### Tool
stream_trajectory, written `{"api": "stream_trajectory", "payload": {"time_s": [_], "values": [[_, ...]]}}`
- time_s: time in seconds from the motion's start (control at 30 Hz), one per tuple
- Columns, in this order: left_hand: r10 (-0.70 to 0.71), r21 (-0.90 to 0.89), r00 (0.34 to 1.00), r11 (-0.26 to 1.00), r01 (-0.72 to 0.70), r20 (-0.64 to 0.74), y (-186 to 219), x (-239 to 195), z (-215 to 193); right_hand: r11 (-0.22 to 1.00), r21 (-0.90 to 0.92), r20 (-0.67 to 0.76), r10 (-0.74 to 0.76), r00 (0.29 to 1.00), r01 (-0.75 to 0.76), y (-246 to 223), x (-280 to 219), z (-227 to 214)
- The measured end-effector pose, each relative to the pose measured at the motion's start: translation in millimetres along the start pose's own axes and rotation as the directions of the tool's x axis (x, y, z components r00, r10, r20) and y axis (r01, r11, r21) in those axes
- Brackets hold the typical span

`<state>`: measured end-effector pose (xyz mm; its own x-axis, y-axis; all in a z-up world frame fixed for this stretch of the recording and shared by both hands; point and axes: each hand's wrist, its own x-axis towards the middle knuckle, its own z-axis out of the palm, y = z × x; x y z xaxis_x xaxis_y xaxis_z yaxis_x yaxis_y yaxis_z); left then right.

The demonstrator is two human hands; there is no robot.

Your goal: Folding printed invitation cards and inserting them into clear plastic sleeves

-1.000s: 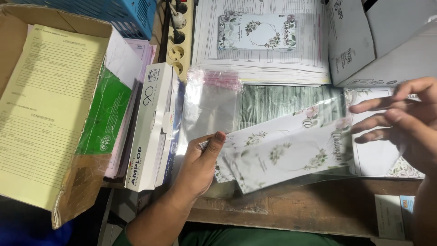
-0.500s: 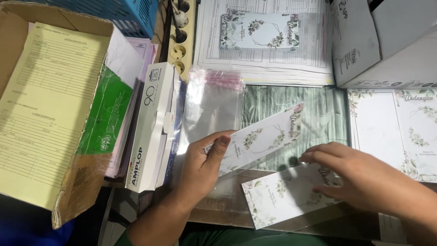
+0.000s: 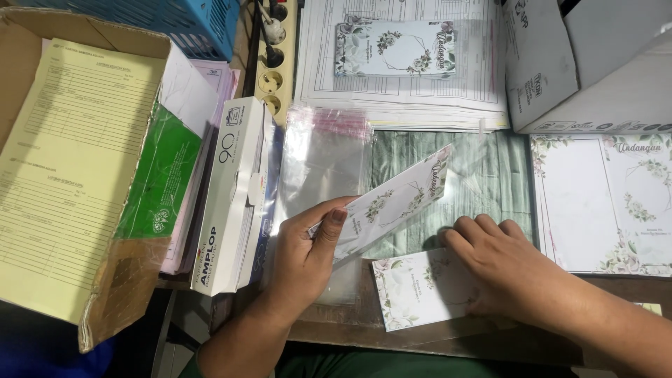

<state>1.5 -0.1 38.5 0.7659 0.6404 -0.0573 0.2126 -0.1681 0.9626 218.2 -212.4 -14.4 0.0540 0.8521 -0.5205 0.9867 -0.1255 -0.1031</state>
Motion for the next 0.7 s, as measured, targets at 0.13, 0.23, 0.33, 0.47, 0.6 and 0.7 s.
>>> {"api": "stream_trajectory", "payload": {"time_s": [0.13,0.23,0.33,0.47,0.6,0.7], "values": [[0.078,0.038,0.996,0.996,-0.076,-0.042,-1,-2,-1,1.0,0.011,0.008,-0.004,1.0,0.004,0,1,-6],[0.223,0.133,0.973,0.968,-0.213,-0.06,-4,-2,-2,0.997,0.038,0.075,-0.064,0.995,0.062,2,-4,-25],[0.337,0.213,0.941,0.923,-0.321,-0.04,-7,-1,-3,0.973,0.209,0.186,-0.132,0.974,0.093,5,-13,-65],[0.298,0.222,0.954,0.933,-0.283,-0.04,-9,0,-3,0.944,0.303,0.032,-0.149,0.988,0.133,47,-20,-75],[0.159,0.159,0.985,0.976,-0.146,-0.07,-10,0,-3,0.954,0.242,-0.505,-0.032,0.862,0.177,76,-6,-148],[0.184,0.225,0.978,0.961,-0.158,-0.097,-9,2,-3,0.923,0.181,-0.703,-0.12,0.701,0.34,129,36,-173]]}}
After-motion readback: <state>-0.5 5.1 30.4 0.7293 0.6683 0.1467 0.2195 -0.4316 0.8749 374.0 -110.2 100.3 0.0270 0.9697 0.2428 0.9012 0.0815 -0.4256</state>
